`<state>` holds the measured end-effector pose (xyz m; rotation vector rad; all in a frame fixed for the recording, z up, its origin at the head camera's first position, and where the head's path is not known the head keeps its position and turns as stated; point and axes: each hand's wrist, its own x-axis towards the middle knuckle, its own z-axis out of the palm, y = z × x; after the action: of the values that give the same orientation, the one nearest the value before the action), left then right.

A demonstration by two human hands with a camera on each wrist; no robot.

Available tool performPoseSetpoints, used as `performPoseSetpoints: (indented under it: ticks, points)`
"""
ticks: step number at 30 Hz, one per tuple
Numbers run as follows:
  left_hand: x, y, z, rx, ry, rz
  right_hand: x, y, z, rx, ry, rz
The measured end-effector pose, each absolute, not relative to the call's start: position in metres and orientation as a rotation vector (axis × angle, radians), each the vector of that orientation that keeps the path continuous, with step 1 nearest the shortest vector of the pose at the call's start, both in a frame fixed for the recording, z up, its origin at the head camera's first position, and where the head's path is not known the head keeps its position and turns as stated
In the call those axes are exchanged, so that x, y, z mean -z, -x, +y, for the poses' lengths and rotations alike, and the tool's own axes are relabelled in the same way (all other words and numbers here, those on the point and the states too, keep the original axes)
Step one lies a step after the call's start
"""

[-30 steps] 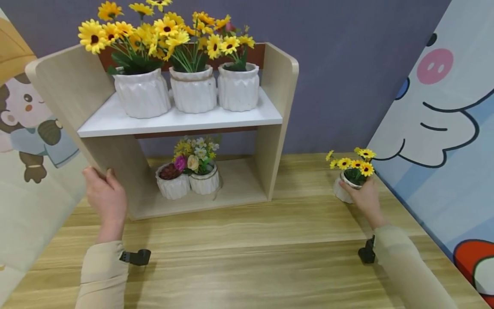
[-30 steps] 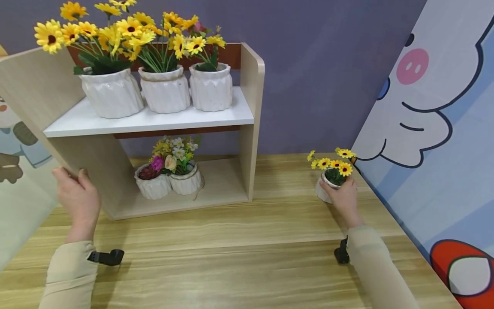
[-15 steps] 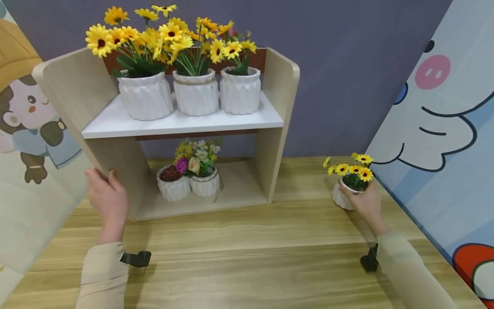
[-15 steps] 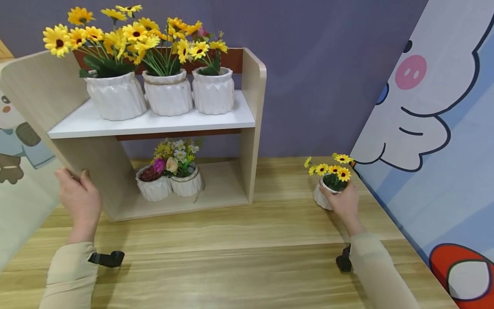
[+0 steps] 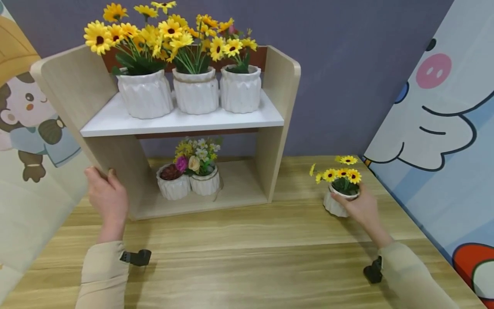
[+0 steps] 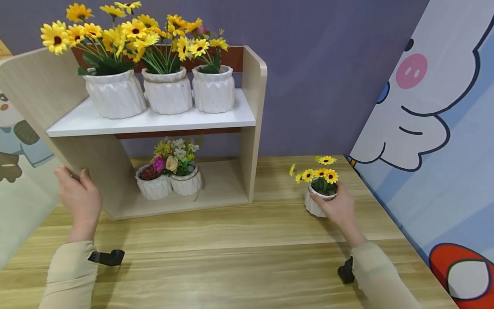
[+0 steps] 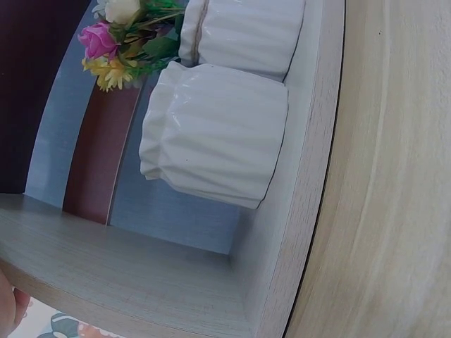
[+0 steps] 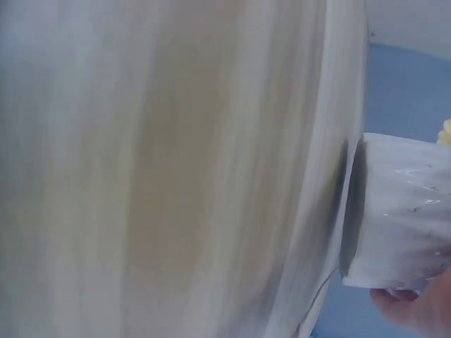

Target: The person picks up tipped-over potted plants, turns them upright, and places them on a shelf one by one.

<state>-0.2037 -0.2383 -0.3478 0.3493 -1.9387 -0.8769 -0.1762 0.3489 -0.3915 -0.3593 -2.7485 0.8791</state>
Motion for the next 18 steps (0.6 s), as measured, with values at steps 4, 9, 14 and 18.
performPoseSetpoints:
  ticks: [4,9,14,18]
  points:
    - [0.348,0.204,-0.238,0.877,-0.347,-1.94,0.39,0.172,0.339,-0.864,0.348,-2.763]
    - [0.348,0.204,-0.238,0.88,-0.348,-1.936,0.39,0.168,0.33,-0.841,0.284,-2.754]
    - [0.347,0.204,-0.238,0.897,-0.362,-1.946,0.391,0.161,0.32,-0.819,0.187,-2.747]
    - [0.346,0.203,-0.236,0.918,-0.378,-1.959,0.388,0.156,0.311,-0.825,0.142,-2.77]
